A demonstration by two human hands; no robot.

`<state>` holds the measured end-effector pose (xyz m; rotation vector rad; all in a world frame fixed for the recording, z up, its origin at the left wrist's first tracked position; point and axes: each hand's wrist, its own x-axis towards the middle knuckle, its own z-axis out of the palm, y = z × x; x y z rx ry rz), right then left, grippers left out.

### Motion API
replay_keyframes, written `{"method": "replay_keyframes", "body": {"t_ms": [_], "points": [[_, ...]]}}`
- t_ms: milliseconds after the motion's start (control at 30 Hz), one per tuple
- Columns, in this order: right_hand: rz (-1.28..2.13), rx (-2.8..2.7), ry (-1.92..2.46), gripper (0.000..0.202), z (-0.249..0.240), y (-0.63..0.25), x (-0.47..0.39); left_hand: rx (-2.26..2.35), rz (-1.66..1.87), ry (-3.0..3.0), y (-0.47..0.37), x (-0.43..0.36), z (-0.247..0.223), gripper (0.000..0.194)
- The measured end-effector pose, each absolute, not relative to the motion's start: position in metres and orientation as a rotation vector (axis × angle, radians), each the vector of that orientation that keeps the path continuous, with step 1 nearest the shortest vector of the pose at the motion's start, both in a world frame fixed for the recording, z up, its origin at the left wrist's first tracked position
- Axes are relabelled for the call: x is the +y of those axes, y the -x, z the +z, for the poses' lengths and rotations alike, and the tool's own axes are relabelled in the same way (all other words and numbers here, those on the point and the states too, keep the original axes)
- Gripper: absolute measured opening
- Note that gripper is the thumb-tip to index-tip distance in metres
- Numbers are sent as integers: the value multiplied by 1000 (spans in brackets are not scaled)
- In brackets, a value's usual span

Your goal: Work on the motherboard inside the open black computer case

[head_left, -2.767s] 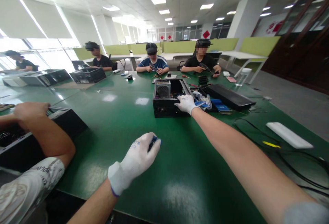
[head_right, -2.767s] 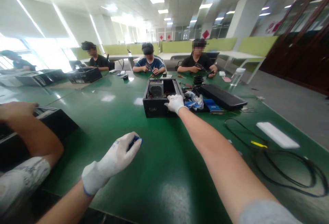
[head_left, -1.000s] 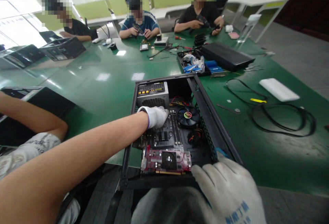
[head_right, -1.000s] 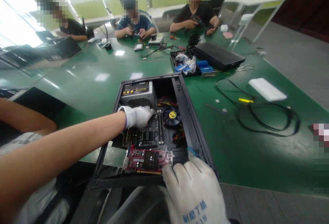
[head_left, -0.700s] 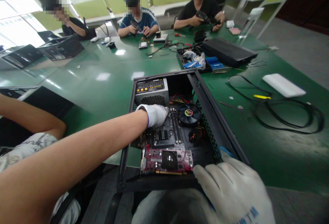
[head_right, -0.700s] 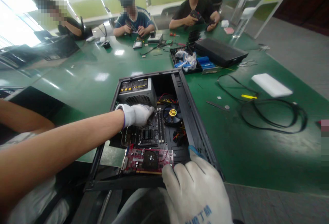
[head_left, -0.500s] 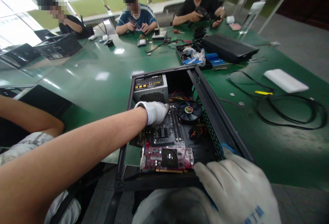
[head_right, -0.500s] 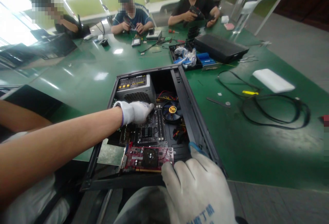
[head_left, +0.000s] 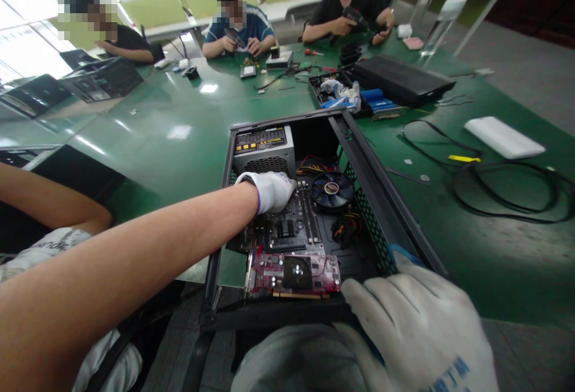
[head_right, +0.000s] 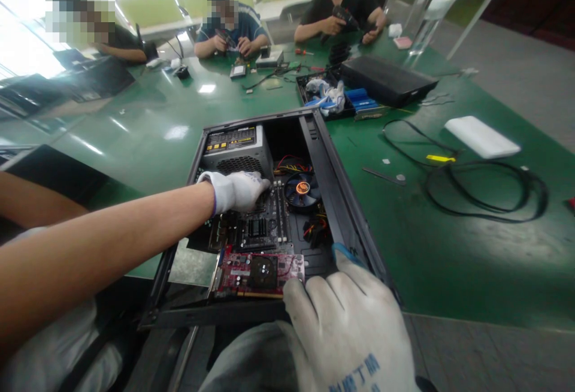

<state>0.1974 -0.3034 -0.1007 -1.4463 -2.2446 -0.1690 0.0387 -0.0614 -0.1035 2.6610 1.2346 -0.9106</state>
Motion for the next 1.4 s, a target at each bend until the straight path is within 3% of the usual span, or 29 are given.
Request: {"method": "replay_keyframes", "body": {"t_ms": [867, 1400], "points": [[-168, -2210, 1416, 21, -99, -197, -298, 1171, -841, -2706, -34, -53, -114, 60], [-142, -2189, 1426, 23, -100, -197, -300, 1175, -1049, -2677, -45, -60, -99, 48]]}}
